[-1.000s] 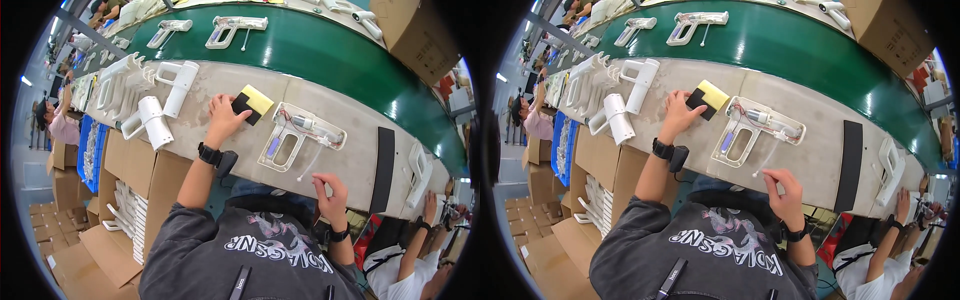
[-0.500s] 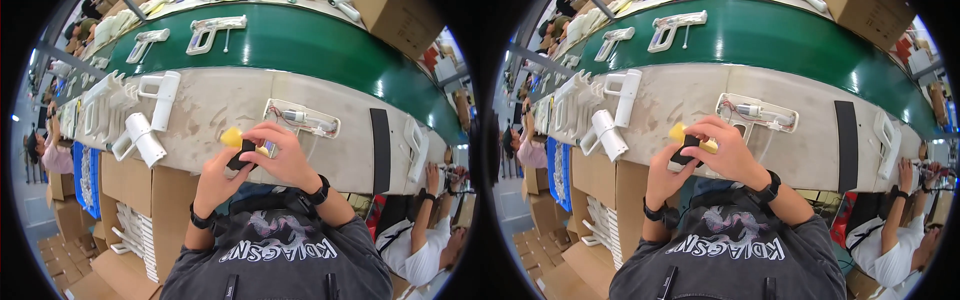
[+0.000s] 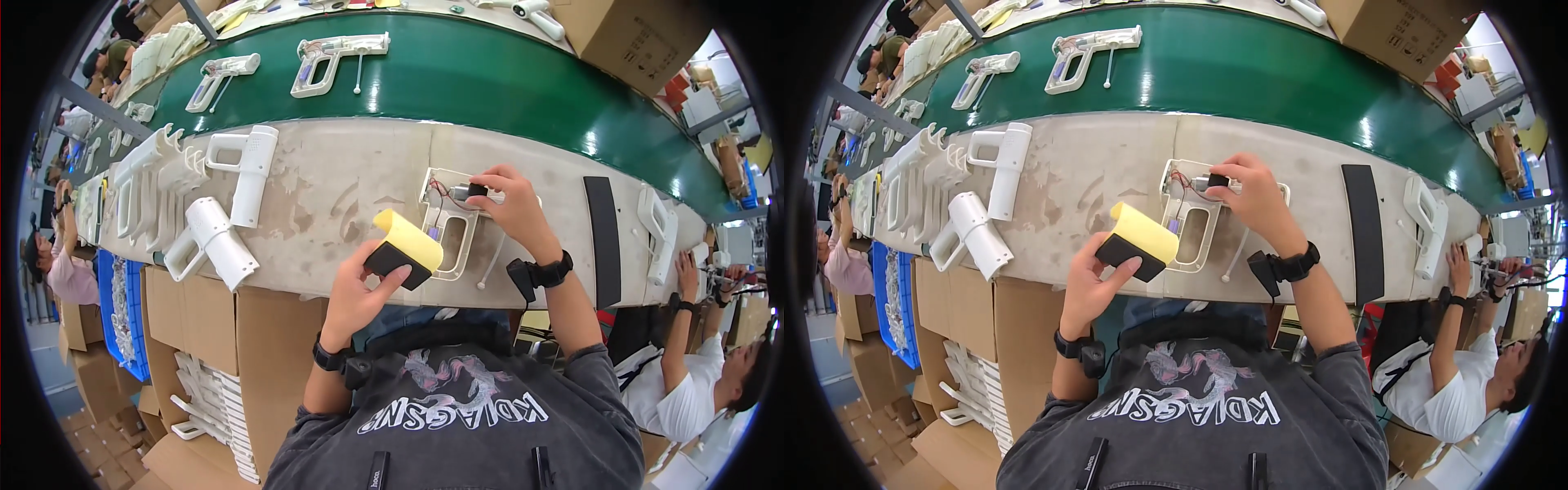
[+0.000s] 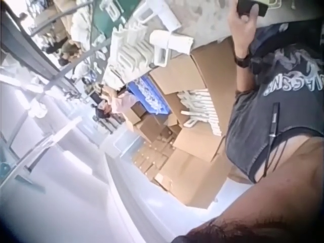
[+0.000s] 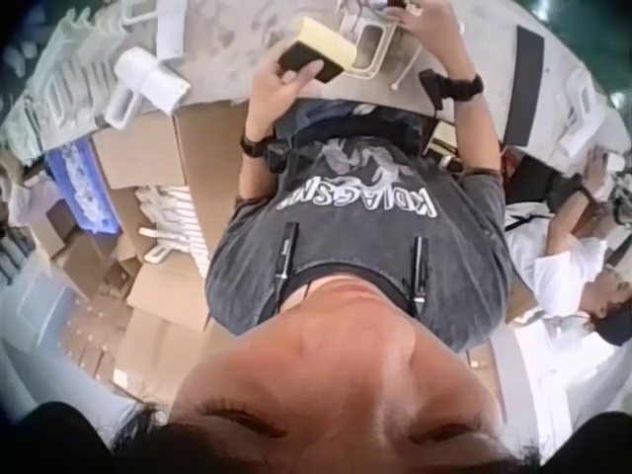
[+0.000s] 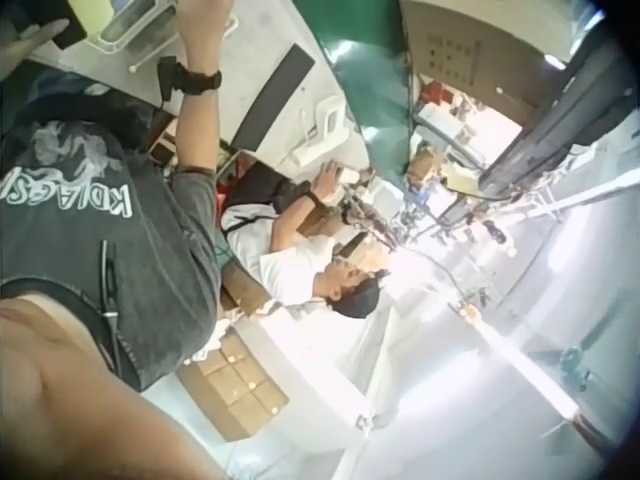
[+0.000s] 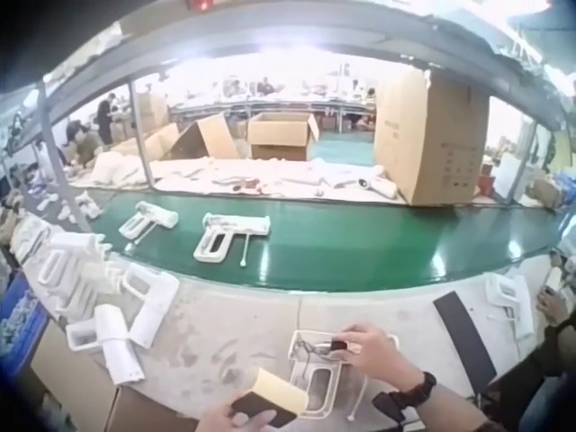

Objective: Assembling plastic device housings by peeling adhesive backings and joining components on a factory line.

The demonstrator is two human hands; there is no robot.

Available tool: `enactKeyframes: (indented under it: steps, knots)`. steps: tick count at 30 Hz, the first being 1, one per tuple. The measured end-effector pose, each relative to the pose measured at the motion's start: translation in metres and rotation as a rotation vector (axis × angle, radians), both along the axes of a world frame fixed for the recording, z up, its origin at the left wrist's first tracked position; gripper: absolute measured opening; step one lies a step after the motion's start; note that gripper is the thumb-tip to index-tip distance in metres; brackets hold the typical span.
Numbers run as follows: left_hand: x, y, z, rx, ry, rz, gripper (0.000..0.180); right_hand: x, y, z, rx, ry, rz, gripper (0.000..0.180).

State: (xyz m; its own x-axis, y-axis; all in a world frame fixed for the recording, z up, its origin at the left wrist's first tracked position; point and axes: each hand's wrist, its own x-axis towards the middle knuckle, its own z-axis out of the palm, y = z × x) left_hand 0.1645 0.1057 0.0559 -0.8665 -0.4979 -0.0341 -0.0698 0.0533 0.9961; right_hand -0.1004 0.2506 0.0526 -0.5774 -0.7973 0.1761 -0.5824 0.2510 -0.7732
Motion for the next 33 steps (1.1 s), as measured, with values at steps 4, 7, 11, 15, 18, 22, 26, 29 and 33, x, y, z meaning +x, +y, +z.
enactKeyframes:
  steps: [4, 7, 11, 15, 18, 22, 26, 29, 33]
  knots:
    - [0.004, 0.002, -0.003, 0.257, 0.05, 0.079, 0.036, -0.003, -0.003, -0.012, -0.033, 0.238, 0.06, 0.03]
    - [0.003, 0.001, 0.0, 0.313, 0.017, 0.082, 0.037, -0.004, -0.004, -0.017, -0.02, 0.292, 0.063, 0.031]
    - [0.002, -0.001, -0.004, 0.365, -0.006, 0.097, 0.035, 0.001, -0.003, -0.006, -0.127, 0.178, -0.05, 0.03]
    - [-0.004, 0.002, -0.007, 0.484, 0.065, 0.131, 0.032, 0.004, 0.013, 0.014, -0.118, 0.012, -0.142, 0.024]
    - [-0.01, 0.005, -0.006, 0.495, 0.127, 0.146, 0.031, 0.033, 0.022, 0.018, -0.201, -0.169, -0.147, 0.017]
    - [-0.014, 0.012, 0.0, 0.461, 0.112, 0.088, 0.033, 0.07, 0.032, 0.016, -0.139, -0.047, 0.163, 0.019]
    - [-0.014, 0.017, -0.001, 0.399, 0.066, 0.072, 0.034, 0.094, 0.029, 0.019, -0.151, -0.222, 0.138, 0.024]
    - [-0.019, 0.025, 0.003, 0.411, 0.036, 0.128, 0.034, 0.103, 0.023, 0.014, -0.225, -0.135, 0.136, 0.026]
    - [-0.019, 0.032, 0.002, 0.433, 0.094, 0.204, 0.037, 0.101, 0.02, 0.006, -0.219, -0.184, 0.126, 0.033]
